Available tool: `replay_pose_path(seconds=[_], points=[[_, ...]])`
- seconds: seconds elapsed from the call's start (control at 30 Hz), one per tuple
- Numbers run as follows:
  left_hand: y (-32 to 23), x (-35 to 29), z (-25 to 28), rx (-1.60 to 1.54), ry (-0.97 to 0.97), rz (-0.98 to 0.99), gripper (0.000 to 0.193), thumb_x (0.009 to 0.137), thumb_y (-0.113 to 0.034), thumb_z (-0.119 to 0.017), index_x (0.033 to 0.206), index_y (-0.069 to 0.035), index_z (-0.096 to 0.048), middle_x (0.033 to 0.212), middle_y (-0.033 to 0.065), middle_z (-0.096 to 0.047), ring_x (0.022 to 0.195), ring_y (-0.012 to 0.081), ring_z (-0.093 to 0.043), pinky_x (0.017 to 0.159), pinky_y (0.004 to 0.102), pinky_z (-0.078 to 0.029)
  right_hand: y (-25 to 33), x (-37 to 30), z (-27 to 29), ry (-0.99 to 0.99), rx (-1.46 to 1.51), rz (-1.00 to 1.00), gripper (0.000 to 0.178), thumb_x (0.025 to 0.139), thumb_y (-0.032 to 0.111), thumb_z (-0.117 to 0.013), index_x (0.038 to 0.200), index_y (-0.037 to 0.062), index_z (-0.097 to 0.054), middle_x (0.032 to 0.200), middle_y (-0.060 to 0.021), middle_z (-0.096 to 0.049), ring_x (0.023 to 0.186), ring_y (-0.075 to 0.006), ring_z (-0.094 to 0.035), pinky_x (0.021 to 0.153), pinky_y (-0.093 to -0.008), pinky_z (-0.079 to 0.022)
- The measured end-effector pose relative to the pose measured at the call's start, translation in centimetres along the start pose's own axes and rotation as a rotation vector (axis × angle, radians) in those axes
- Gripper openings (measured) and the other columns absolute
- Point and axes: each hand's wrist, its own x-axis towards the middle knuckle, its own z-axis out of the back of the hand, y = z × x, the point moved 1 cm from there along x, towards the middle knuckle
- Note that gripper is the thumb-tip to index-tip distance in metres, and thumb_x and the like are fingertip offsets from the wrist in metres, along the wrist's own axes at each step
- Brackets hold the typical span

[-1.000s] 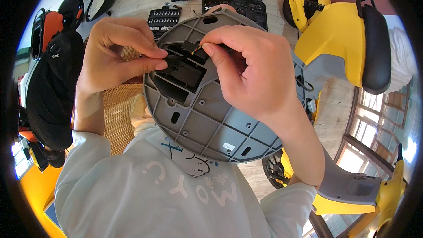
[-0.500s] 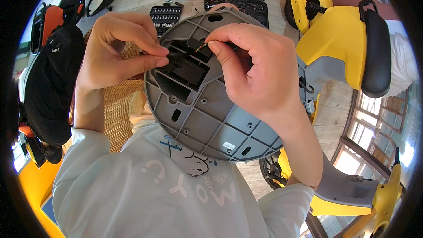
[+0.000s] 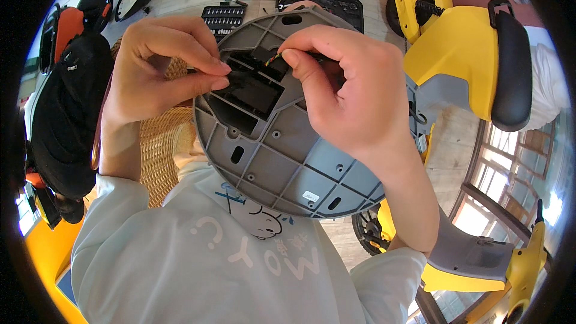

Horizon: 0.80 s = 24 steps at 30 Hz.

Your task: The recorder is disassembling and working on a gray circular component, possibly from a robotic vacuum or motorcycle part, using small tools.

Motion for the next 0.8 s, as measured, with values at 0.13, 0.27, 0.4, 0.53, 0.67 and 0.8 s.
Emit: replay_pose_path(seconds=[0.13,0.27,0.4,0.53,0.67,0.8], points=[[0.5,-0.2,0.0,-0.061,-0.008,0.080,0.021,0.074,0.013,-0.080,0.092,0.003,-0.076,0.090,0.0087,-0.070,0.084,0.0150,-0.066,0.078,0.0277,-0.050,0.2,0.0,0.2,-0.008,0.024,-0.011,0.004,0.093,0.001,-0.068,0.095,0.0002,-0.071,0.075,-0.0050,-0.069,0.061,-0.0065,-0.062,0.056,-0.0204,-0.047],[0.9,-0.4,-0.6,-0.229,-0.075,-0.001,0.026,0.080,0.010,-0.078,0.105,0.005,-0.073,0.092,0.0066,-0.067,0.089,0.0137,-0.062,0.084,0.0275,-0.047,0.5,0.0,1.0,-0.090,0.001,0.042,0.011,0.100,0.007,-0.065,0.105,-0.0013,-0.070,0.081,-0.0022,-0.069,0.073,-0.0074,-0.065,0.065,-0.0179,-0.048],[0.8,0.2,-1.4,-0.186,-0.100,0.047,0.033,0.091,0.000,-0.071,0.123,0.004,-0.067,0.089,0.0013,-0.060,0.088,0.0101,-0.056,0.084,0.0237,-0.043,0.1,1.1,0.9,-0.210,-0.017,0.061,0.013,0.102,0.011,-0.063,0.103,-0.0003,-0.069,0.075,-0.0013,-0.066,0.067,-0.0063,-0.061,0.063,-0.0192,-0.046],[0.2,1.1,-2.0,-0.101,-0.176,0.113,0.033,0.097,-0.007,-0.067,0.128,0.004,-0.065,0.090,-0.0009,-0.057,0.088,0.0073,-0.052,0.083,0.0223,-0.041,-0.6,2.3,1.7,-0.134,-0.026,-0.144,0.021,0.104,0.019,-0.059,0.098,0.0005,-0.067,0.068,-0.0007,-0.063,0.061,-0.0063,-0.059,0.057,-0.0220,-0.043],[1.0,1.1,-2.2,-0.119,-0.191,0.112,0.029,0.098,-0.007,-0.066,0.124,0.005,-0.065,0.095,0.0009,-0.062,0.091,0.0067,-0.055,0.084,0.0227,-0.043,-1.1,2.4,1.7,-0.078,0.123,-0.223,0.021,0.105,0.021,-0.057,0.100,0.0029,-0.064,0.063,0.0013,-0.057,0.056,-0.0055,-0.056,0.053,-0.0226,-0.039],[1.6,0.9,-1.9,-0.261,-0.169,0.135,0.019,0.099,-0.005,-0.065,0.115,0.006,-0.067,0.103,0.0060,-0.069,0.095,0.0090,-0.062,0.086,0.0236,-0.047,-1.2,2.4,1.7,-0.083,0.128,-0.254,0.019,0.105,0.021,-0.057,0.100,0.0034,-0.064,0.064,0.0016,-0.057,0.055,-0.0050,-0.054,0.052,-0.0220,-0.039]])
